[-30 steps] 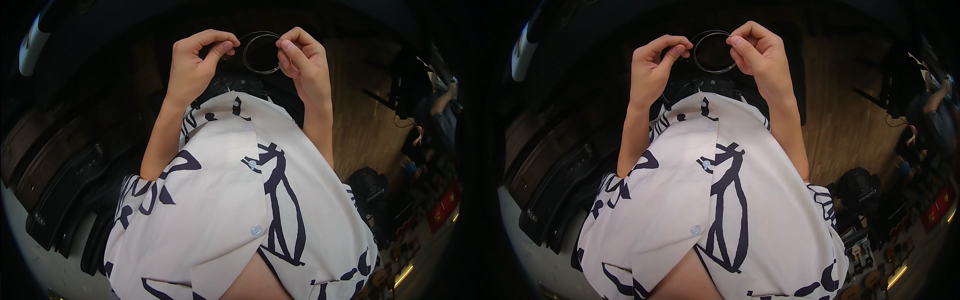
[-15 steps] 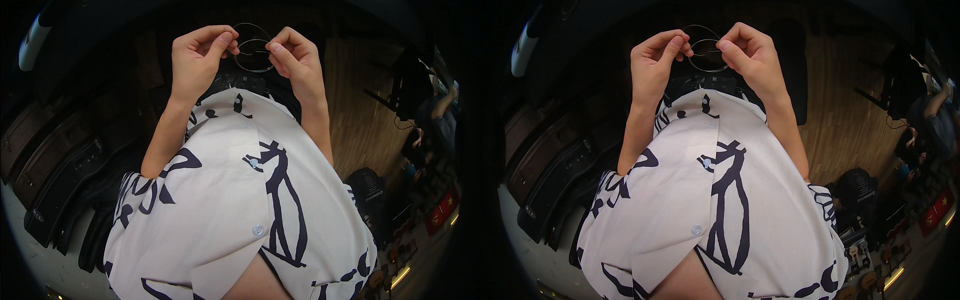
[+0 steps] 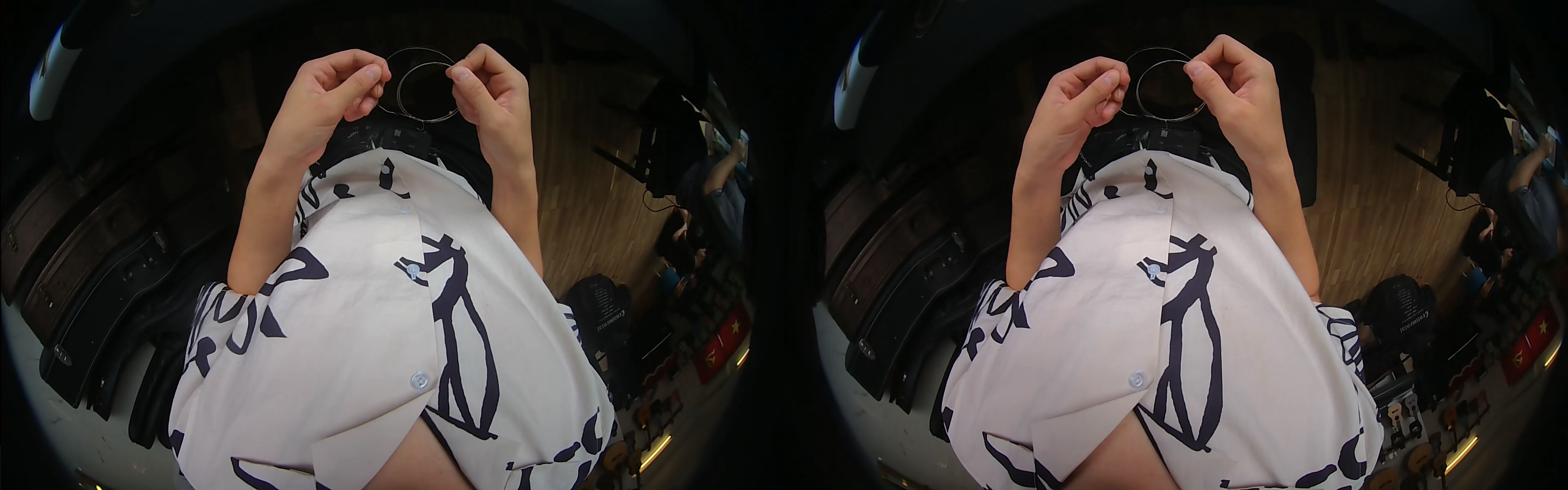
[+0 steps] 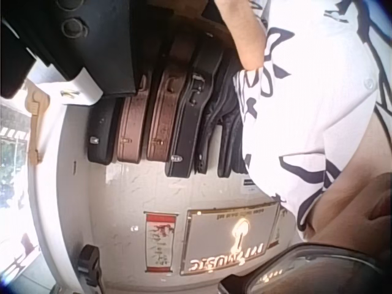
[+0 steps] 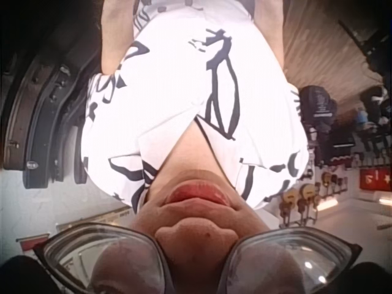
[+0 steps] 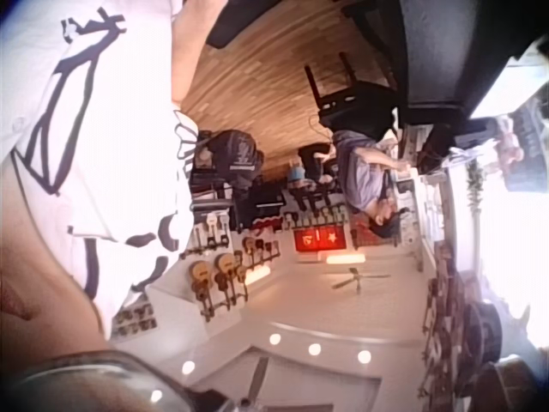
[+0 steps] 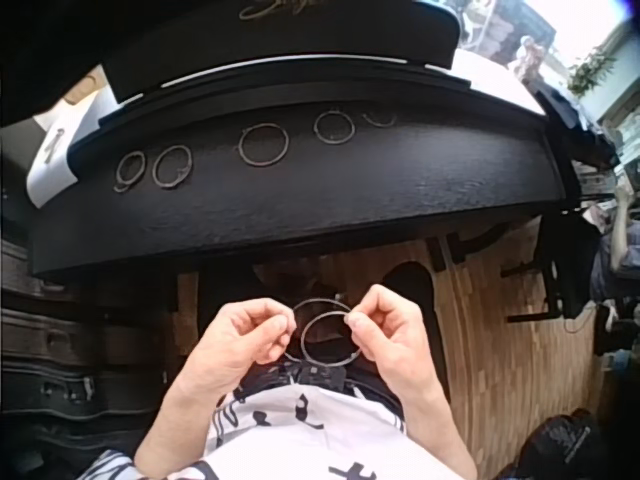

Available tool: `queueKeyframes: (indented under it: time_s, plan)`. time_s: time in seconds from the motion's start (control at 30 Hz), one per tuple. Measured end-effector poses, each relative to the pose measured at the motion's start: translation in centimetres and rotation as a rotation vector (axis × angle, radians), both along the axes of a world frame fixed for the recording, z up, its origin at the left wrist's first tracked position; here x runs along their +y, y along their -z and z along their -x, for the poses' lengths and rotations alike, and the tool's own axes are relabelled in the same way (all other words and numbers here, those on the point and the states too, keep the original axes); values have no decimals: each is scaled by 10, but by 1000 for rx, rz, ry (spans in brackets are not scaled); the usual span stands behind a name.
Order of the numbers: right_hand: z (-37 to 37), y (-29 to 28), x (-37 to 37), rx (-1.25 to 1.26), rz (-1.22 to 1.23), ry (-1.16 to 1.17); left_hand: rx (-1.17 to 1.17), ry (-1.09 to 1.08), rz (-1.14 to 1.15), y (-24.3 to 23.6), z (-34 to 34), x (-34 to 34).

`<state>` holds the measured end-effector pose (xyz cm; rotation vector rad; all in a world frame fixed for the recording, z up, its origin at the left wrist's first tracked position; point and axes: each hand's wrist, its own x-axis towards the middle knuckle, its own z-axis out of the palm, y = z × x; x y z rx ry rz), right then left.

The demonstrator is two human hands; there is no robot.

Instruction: The person manipulates thin metal wire by hand, bending and twisting it into circular shapes. They repeatedly pick up wire segments, form loops, and place them on a black surface, occasionally adjusting the shape of the wire circles.

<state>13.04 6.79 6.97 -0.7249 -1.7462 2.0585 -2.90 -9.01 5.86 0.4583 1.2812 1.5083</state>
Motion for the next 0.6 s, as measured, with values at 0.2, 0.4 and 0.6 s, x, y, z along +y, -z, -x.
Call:
queueKeyframes:
  time_s: [0.2,0.4,0.6]
  plan:
    - [2,8,-2,24,-221,25,239,147,56,-5,9,-1]
    - [3,5,-5,53,42,-20,235,49,2,-6,-3,2]
    - [1,4,-3,43,202,-18,330,-51,-31,0,-12,5]
